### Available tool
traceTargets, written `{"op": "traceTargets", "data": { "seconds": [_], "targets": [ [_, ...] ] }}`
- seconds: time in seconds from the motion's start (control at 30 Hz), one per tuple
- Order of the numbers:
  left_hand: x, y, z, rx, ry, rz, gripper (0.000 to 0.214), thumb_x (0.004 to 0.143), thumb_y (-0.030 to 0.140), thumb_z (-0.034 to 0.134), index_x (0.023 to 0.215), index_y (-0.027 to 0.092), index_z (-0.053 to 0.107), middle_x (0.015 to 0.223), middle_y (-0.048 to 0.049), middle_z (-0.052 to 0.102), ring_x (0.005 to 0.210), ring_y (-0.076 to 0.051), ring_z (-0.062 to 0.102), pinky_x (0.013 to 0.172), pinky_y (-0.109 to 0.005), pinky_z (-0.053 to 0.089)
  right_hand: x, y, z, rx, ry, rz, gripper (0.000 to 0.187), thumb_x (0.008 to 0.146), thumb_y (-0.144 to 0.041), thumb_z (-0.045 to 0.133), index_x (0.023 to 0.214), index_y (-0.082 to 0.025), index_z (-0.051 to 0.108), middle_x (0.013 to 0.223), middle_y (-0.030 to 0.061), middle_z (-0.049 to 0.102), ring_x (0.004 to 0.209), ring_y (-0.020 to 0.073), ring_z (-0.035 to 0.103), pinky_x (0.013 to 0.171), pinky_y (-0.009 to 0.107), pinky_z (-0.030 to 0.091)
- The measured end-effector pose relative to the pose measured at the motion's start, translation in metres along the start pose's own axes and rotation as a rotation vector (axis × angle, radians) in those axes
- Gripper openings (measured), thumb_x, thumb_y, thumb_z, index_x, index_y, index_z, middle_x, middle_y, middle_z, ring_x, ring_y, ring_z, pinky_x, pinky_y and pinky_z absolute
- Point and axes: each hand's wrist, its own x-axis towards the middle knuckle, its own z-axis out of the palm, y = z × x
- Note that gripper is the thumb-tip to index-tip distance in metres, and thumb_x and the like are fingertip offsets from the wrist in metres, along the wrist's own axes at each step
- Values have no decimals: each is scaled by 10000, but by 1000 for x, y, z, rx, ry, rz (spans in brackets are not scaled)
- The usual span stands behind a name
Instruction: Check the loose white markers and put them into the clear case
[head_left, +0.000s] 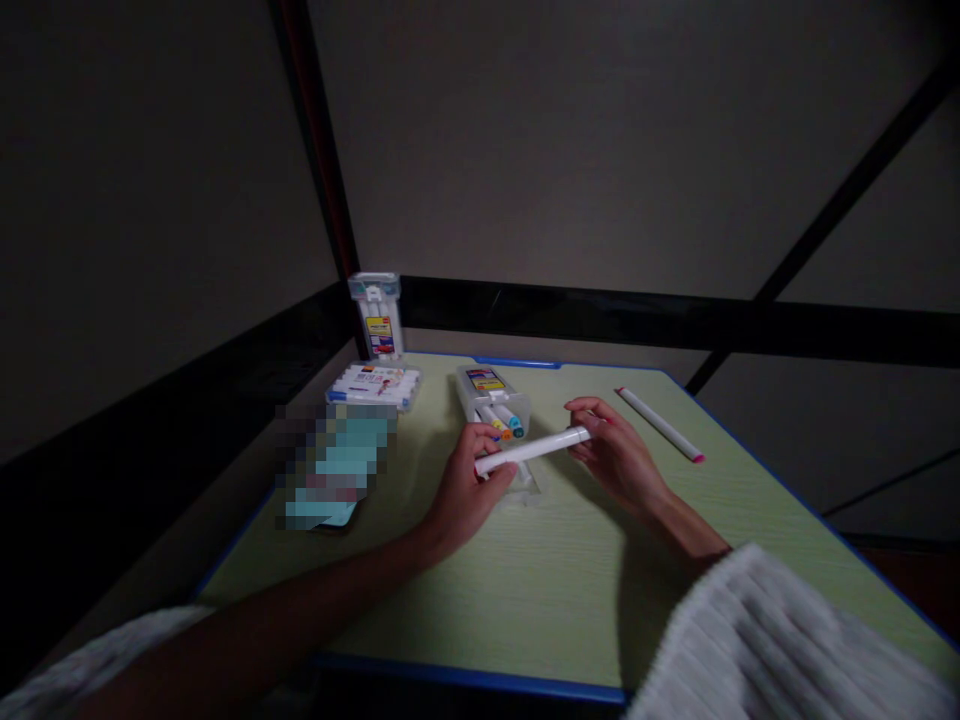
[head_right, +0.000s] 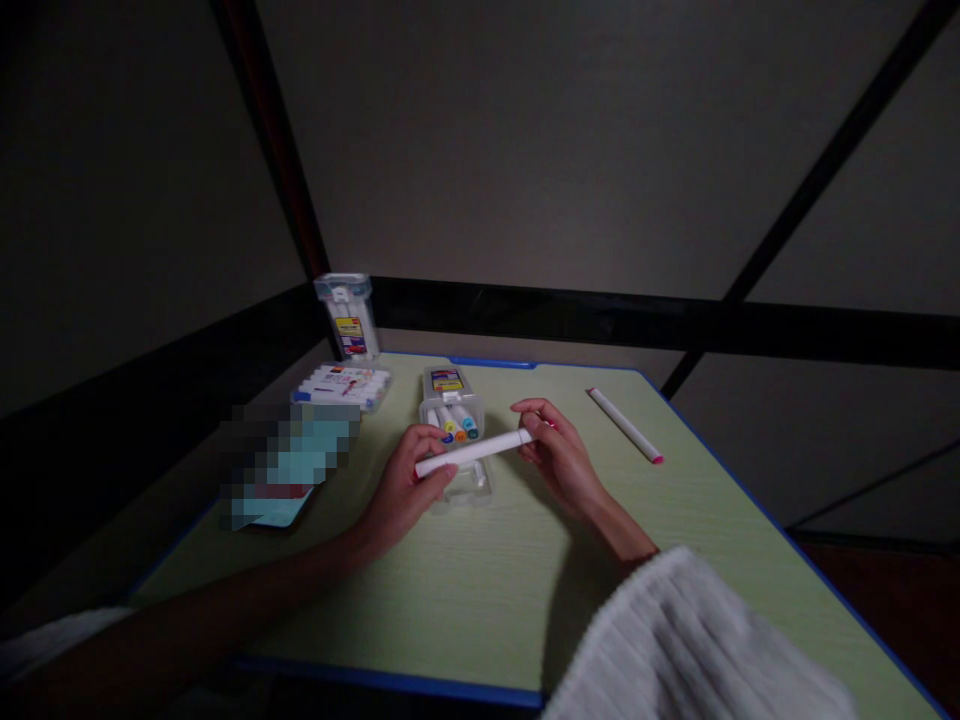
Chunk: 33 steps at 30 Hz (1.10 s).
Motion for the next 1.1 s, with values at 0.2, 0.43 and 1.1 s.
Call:
{"op": "traceTargets", "data": {
  "seconds": [0.2, 0.43, 1.1],
  "targets": [
    [-1, 1, 2, -46, -16, -3, 239, 687, 218, 564, 864, 192, 405, 578, 86, 411, 497, -62, 425, 477, -171, 317, -3, -3, 5, -18, -44, 12, 126, 717, -246, 530, 826, -194, 567, 598, -48, 327, 446, 70, 270, 423, 229, 241],
    [-1, 4, 0, -77, -16, -77, 266, 760, 448, 453, 771, 183, 461, 461, 93, 340, 375, -50, 320, 367, -164, 221, -4, -3, 7, -52, -55, 29, 131, 733, -279, 527, 825, -192, 559, 575, -46, 333, 449, 81, 265, 429, 238, 229],
    [2, -5, -1, -110, -3, -63, 166, 781, 350, 471, 841, 198, 444, 435, 107, 360, 355, -42, 336, 381, -149, 242, -4, -3, 6, 13, -88, 49, 115, 745, -289, 522, 774, -188, 567, 460, -60, 306, 437, 91, 261, 434, 230, 224]
  ]
}}
